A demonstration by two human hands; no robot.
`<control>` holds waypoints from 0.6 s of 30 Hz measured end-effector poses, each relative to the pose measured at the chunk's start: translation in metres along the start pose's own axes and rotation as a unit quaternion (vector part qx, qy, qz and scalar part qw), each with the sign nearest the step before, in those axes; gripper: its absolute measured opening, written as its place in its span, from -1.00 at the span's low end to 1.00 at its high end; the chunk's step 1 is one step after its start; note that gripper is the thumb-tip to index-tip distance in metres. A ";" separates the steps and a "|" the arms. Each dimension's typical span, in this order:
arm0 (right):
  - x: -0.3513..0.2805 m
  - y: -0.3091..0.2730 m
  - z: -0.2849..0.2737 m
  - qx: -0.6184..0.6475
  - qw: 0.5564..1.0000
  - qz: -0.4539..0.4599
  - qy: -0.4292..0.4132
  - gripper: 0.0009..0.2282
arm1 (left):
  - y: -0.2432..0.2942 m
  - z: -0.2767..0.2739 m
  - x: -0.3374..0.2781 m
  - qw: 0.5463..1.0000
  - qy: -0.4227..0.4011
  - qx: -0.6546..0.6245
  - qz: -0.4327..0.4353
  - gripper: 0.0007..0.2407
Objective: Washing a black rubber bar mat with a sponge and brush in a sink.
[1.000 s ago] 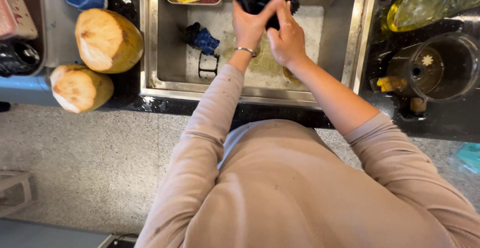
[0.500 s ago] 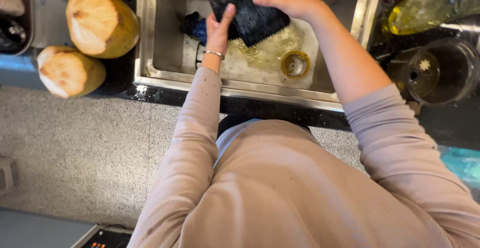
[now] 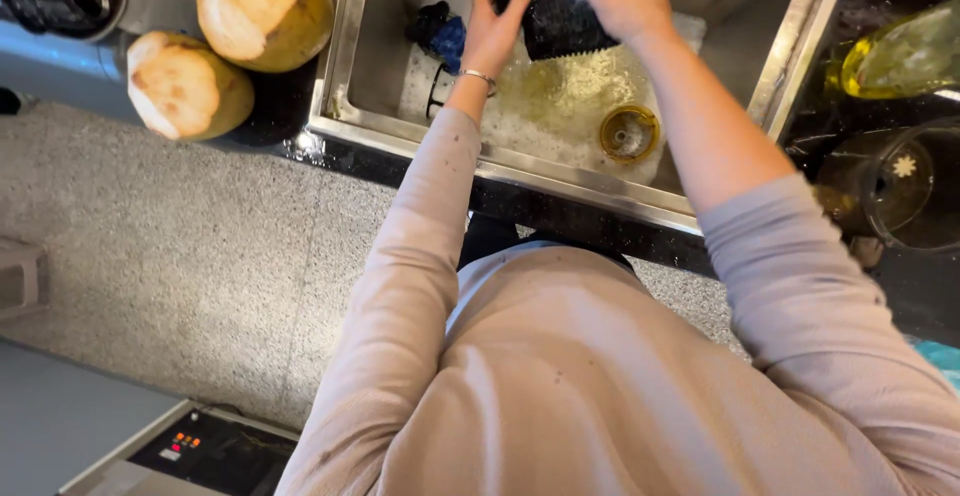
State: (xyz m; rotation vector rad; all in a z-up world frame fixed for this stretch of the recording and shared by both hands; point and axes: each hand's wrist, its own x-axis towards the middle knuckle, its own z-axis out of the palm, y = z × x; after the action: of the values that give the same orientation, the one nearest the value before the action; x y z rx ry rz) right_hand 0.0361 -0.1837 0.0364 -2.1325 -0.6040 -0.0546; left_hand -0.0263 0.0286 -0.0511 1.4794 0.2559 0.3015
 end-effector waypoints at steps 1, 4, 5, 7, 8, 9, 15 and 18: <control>-0.013 -0.006 -0.006 0.053 0.989 -0.095 0.100 -0.52 | -0.001 0.005 0.003 0.997 0.011 0.061 -0.037 -0.25; -0.052 -0.031 -0.026 -0.062 0.988 -0.020 0.141 -0.54 | -0.006 0.031 -0.001 0.983 -0.018 0.102 -0.155 -0.17; -0.063 -0.037 -0.026 -0.068 0.987 -0.012 0.148 -0.54 | 0.025 0.048 -0.011 0.982 -0.030 0.102 -0.155 -0.17; -0.081 -0.048 -0.024 -0.008 0.985 0.110 0.129 -0.48 | 0.088 0.079 -0.032 0.906 -0.156 -0.137 -0.369 -0.24; -0.091 -0.049 -0.021 -0.012 0.984 0.117 0.135 -0.48 | 0.090 0.091 -0.035 0.903 -0.165 -0.134 -0.372 -0.24; -0.101 -0.050 -0.017 -0.039 0.982 0.091 0.163 -0.40 | 0.093 0.102 -0.039 0.928 -0.165 -0.111 -0.314 -0.28; -0.141 -0.038 -0.041 -0.059 0.987 0.005 0.149 -0.28 | 0.045 0.107 -0.011 0.950 -0.248 -0.120 -0.147 -0.43; -0.136 -0.017 -0.064 -0.050 0.985 -0.043 0.157 -0.49 | 0.039 0.093 -0.001 0.904 -0.337 -0.204 -0.164 -0.45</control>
State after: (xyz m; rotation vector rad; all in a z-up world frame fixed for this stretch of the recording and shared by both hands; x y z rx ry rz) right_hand -0.0797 -0.2800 0.0530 -2.1343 -0.5147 -0.4690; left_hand 0.0034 -0.0563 -0.0046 1.0220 -0.1190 -0.4143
